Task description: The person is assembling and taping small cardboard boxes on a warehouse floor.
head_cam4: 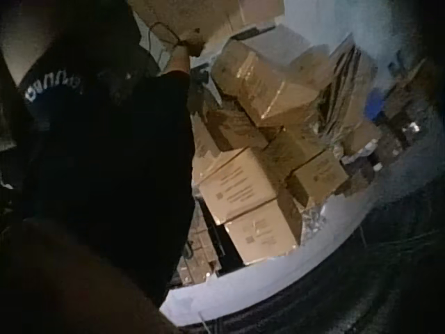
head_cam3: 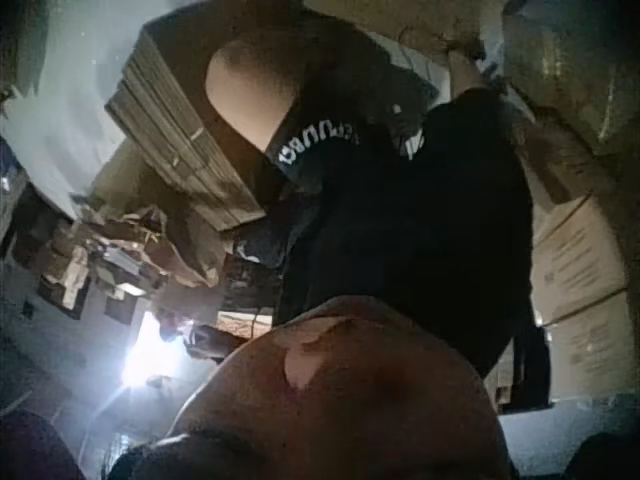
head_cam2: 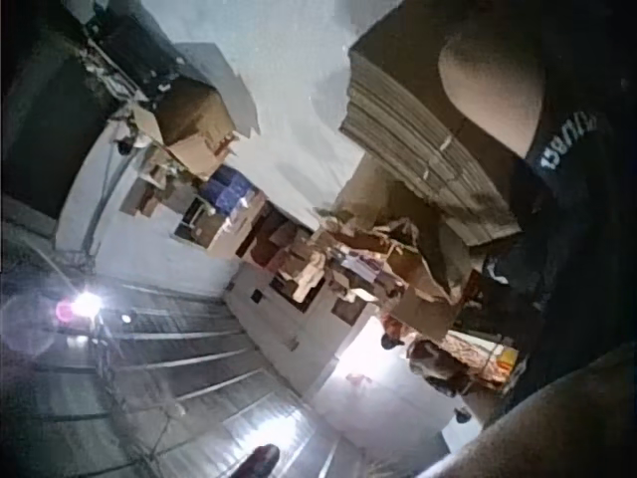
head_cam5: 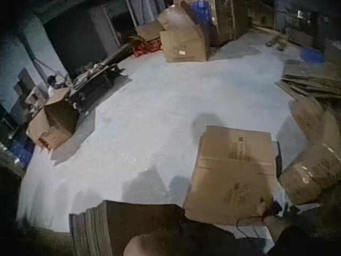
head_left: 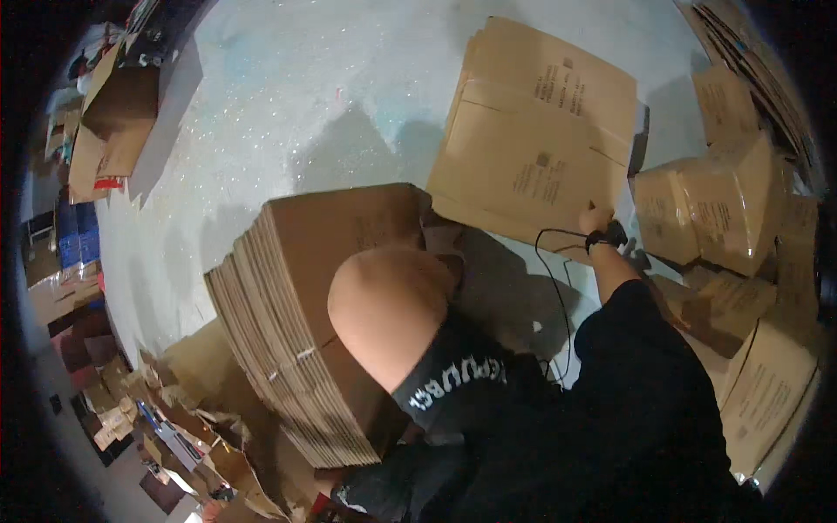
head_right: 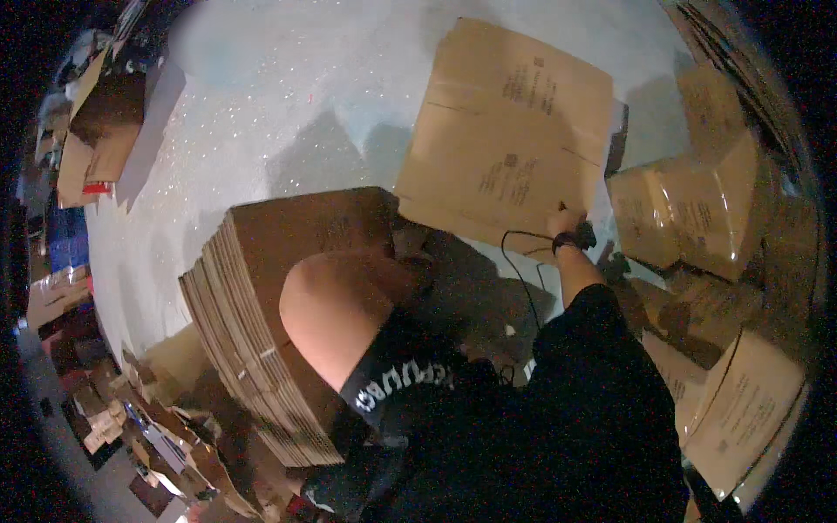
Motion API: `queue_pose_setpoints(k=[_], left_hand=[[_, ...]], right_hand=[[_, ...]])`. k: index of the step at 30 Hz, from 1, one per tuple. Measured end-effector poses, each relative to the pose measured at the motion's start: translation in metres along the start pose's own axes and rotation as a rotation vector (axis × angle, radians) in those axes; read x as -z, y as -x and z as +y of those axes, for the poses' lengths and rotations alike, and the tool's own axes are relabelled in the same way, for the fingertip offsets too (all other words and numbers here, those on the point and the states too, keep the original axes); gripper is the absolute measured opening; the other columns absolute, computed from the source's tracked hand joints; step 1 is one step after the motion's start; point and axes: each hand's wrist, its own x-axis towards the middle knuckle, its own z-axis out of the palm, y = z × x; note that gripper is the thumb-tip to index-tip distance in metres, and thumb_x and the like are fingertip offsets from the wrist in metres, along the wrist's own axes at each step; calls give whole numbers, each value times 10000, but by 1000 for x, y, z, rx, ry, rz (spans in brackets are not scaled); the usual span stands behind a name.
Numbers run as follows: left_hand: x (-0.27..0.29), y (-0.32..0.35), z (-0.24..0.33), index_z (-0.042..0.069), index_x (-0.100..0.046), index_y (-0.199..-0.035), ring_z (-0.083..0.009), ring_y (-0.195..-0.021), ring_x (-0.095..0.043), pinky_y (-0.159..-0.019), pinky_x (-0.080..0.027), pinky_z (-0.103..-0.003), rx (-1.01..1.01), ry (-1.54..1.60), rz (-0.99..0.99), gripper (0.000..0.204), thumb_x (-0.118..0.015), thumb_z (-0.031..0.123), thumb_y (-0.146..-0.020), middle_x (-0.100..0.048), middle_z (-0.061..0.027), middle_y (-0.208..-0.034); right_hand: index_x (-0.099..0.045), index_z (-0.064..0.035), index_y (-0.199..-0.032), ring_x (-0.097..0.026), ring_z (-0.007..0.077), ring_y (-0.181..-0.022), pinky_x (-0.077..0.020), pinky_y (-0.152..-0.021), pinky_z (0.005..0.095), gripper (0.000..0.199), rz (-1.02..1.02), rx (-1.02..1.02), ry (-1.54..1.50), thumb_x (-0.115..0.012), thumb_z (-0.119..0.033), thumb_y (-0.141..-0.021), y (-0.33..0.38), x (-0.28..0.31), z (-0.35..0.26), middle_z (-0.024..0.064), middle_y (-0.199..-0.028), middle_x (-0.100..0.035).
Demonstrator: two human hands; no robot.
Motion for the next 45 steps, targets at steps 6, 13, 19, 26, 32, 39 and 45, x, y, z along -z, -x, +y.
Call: queue_pose_setpoints(k=[6, 13, 19, 26, 32, 39, 45], left_hand=[[-35, -21, 18, -48, -579, -1096, -393, -850, -603, -779, -485, -459, -3, -24, -134, 316, -575, 197, -897, -630, -238, -956], [-43, -18, 27, -42, -583, -1103, -385, -863, -604, -789, -485, -456, 45, -33, -183, 320, -579, 207, -903, -631, -233, -973], [-48, -7, 14, -37, -587, -1108, -377, -873, -605, -798, -485, -453, 86, 22, -179, 323, -582, 216, -909, -631, -229, -987], [-52, 9, -4, -31, -592, -1115, -369, -886, -605, -808, -485, -450, 123, 91, -157, 326, -585, 227, -916, -632, -224, -1004], [-54, 0, -2, -26, -596, -1121, -362, -896, -606, -816, -485, -447, 102, 103, -163, 330, -588, 236, -921, -632, -220, -1018], [-60, -9, 2, -20, -600, -1127, -353, -909, -607, -827, -485, -444, 58, 120, -170, 333, -592, 247, -928, -633, -215, -1034], [-61, -6, -4, -15, -604, -1133, -346, -919, -608, -835, -485, -441, 49, 158, -148, 337, -595, 256, -934, -634, -210, -1048]], right_hand=[[-553, 13, -1237, -561, 402, -1092, -424, -965, 467, 561, 338, 517, -240, -671, -326, -807, -113, 54, -95, 246, -1118, -622], [-550, -10, -1219, -595, 405, -990, -476, -856, 457, 713, -278, 600, -247, -727, -502, -734, -145, 84, -206, 235, -1007, -644], [-673, -49, -974, -593, 399, -934, -490, -795, 472, 456, -517, 595, -332, -736, -443, -755, -118, 105, -216, 203, -991, -644], [-549, -28, -1237, -433, 405, -1223, -389, -1014, 494, 655, -288, 776, -62, -737, -415, -743, -76, 123, -234, 187, -1376, -437], [-551, 26, -1249, -504, 397, -1198, -395, -1034, 459, 757, -288, 652, -140, -702, -501, -728, -86, 144, -282, 206, -1337, -516], [-709, -60, -998, -632, 378, -989, -445, -928, 479, 558, -525, 788, 4, -622, -572, -793, -99, 139, -298, 211, -1066, -668], [-703, -36, -995, -655, 390, -882, -517, -806, 464, 508, -529, 645, -322, -601, -505, -829, -86, 202, -283, 219, -909, -684]])
